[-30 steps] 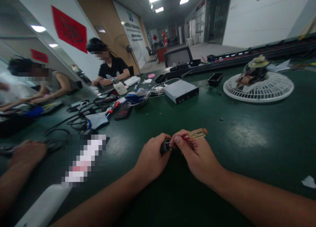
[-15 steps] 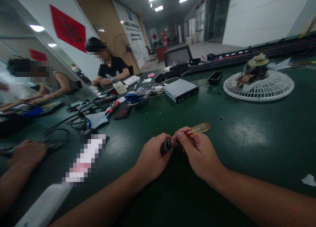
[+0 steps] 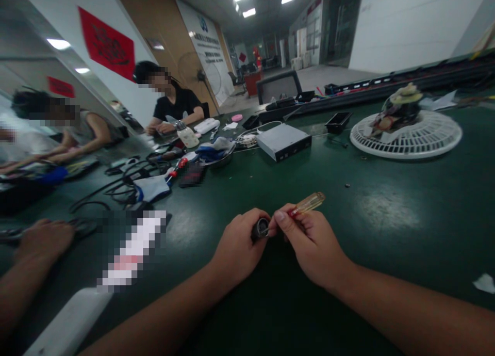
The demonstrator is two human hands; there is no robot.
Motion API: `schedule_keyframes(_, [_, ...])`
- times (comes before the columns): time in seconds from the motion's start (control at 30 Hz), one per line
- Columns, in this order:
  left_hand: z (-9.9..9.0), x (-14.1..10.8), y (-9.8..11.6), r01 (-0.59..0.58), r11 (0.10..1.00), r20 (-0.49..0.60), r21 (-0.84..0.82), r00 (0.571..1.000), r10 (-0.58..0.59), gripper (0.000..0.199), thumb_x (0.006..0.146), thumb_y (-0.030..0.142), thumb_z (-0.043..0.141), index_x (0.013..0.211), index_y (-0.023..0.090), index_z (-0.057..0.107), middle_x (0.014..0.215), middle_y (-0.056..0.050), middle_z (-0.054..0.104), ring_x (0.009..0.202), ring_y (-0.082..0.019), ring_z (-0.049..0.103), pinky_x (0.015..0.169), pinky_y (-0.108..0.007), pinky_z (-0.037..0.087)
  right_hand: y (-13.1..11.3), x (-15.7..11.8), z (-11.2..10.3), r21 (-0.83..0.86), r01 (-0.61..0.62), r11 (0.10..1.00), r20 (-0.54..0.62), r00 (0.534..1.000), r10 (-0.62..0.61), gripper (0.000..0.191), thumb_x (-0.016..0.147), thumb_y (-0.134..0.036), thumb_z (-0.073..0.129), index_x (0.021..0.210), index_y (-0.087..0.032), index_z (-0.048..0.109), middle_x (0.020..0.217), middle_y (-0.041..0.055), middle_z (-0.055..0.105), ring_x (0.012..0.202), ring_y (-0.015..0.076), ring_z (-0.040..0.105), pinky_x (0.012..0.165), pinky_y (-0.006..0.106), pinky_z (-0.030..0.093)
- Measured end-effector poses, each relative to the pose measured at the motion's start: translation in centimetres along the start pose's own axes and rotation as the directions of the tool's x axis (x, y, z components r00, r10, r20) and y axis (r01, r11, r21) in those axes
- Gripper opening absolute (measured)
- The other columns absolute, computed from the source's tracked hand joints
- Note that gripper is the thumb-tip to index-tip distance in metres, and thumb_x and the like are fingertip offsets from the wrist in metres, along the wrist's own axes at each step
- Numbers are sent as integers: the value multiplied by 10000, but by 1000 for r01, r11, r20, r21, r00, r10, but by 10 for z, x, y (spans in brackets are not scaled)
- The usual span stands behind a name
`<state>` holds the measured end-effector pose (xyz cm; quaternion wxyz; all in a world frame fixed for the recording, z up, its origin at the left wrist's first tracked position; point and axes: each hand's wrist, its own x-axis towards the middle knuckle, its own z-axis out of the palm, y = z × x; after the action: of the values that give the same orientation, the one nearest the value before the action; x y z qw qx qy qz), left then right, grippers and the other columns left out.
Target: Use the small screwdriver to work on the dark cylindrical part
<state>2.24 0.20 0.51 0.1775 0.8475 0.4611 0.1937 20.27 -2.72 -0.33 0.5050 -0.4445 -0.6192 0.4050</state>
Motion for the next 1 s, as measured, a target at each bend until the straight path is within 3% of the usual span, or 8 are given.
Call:
schedule_keyframes(0.37, [-1, 0, 0, -26, 999, -28, -24, 999, 25, 149, 884, 157, 571, 1010, 222, 618, 995, -3, 694, 878, -174, 606, 796, -342, 452, 1, 3, 2, -54, 19, 998, -41, 999, -21, 341, 1019, -415, 484, 859, -216, 709, 744, 2, 646, 665, 138, 571, 631, 288, 437])
schedule_keyframes(0.57, [0, 0, -1, -11, 1000, 0, -3, 1000, 11, 127, 886, 171, 558, 990, 218, 615, 977, -13, 694, 849, -183, 599, 771, -346, 449, 2, 0, 0, -15, 8, 1000, 19, 1000, -8, 344, 1015, -434, 483, 883, -219, 716, 765, 15, 665, 711, 158, 600, 650, 297, 460])
schedule_keyframes(0.87, [0, 1, -2, 21, 999, -18, -25, 1000, -22, 138, 880, 170, 568, 997, 229, 611, 993, -9, 697, 871, -186, 606, 776, -345, 455, -4, 1, 2, -163, 144, 976, -8, 989, -147, 295, 1022, -371, 481, 907, -228, 711, 813, 8, 679, 685, 141, 593, 650, 287, 461])
schedule_keyframes(1.0, [0, 1, -1, 14, 1000, -14, -17, 1000, -15, 136, 880, 173, 570, 996, 229, 612, 990, -8, 697, 860, -186, 604, 772, -347, 455, -3, 0, 1, -128, 149, 981, -19, 988, -153, 279, 1021, -365, 486, 913, -230, 705, 837, 8, 684, 683, 138, 587, 646, 281, 465])
